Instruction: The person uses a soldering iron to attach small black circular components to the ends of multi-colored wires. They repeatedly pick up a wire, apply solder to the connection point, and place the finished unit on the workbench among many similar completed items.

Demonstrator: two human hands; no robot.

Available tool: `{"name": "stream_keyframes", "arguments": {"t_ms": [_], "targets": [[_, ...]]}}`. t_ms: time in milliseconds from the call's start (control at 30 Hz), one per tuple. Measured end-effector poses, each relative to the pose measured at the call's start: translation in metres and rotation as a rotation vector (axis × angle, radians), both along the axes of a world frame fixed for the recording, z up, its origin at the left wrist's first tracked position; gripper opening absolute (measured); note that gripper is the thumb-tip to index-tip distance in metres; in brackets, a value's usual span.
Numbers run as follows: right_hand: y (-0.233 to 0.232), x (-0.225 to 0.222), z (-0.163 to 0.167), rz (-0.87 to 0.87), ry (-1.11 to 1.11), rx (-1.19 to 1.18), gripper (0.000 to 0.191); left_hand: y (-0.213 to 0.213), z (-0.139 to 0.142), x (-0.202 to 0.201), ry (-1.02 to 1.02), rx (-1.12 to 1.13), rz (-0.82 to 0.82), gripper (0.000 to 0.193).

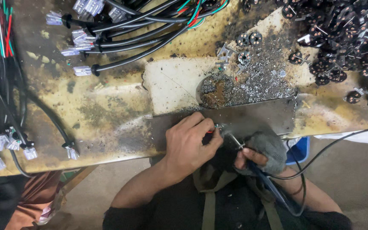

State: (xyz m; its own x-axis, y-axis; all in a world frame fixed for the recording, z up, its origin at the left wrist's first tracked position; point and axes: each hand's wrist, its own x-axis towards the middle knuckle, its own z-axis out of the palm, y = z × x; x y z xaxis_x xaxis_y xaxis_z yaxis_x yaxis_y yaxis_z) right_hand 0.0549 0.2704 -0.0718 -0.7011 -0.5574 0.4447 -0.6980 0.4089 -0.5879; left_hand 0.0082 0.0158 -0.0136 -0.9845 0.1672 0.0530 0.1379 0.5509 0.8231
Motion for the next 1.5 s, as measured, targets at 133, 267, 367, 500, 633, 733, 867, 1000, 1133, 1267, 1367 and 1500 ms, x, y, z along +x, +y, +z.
{"name": "stream_keyframes", "arguments": {"t_ms": [133,267,367,500,633,733,867,1000,1133,1267,1367,1500], "targets": [[-0.013,-0.010,-0.002,-0.249,-0.142,-0.299,0.030,0.000,-0.002,0.001,0.003,-0.018,-0.003,0.017],[-0.010,-0.006,0.000,-0.108,-0.077,-0.245,0.022,0.001,-0.002,0.001,-0.009,-0.030,-0.014,0.016],[-0.001,0.011,0.007,-0.376,-0.495,-0.066,0.012,0.000,-0.002,0.000,-0.033,-0.048,-0.027,0.016],[0.022,0.023,-0.001,-0.444,-1.377,-0.260,0.016,-0.001,-0.001,0.000,-0.052,-0.058,-0.049,0.017],[0.026,0.020,-0.024,-0.597,-1.657,-0.643,0.013,-0.002,0.000,0.000,-0.053,-0.073,-0.058,0.017],[0.020,0.026,-0.023,-0.436,-0.877,-0.363,0.010,-0.002,0.000,-0.001,-0.045,-0.073,-0.064,0.017],[0.011,0.025,-0.015,-0.265,-0.295,-0.182,0.010,-0.003,0.001,0.000,-0.053,-0.081,-0.066,0.017],[0.006,0.016,-0.015,-0.711,-1.779,-0.650,0.012,-0.003,0.000,0.000,-0.071,-0.070,-0.074,0.017],[0.002,0.014,-0.009,-0.236,-0.228,-0.231,0.012,-0.003,-0.002,0.000,-0.077,-0.087,-0.077,0.018],[0.006,0.016,0.004,-0.327,-0.593,-0.215,0.005,-0.001,-0.002,0.001,-0.066,-0.102,-0.056,0.018],[0.011,0.018,0.004,-0.341,-1.146,-0.273,0.014,-0.001,-0.002,0.002,-0.073,-0.092,-0.055,0.018],[0.014,0.026,-0.005,-0.616,-1.294,-0.253,0.015,0.000,-0.002,0.003,-0.047,-0.088,-0.026,0.019]]}}
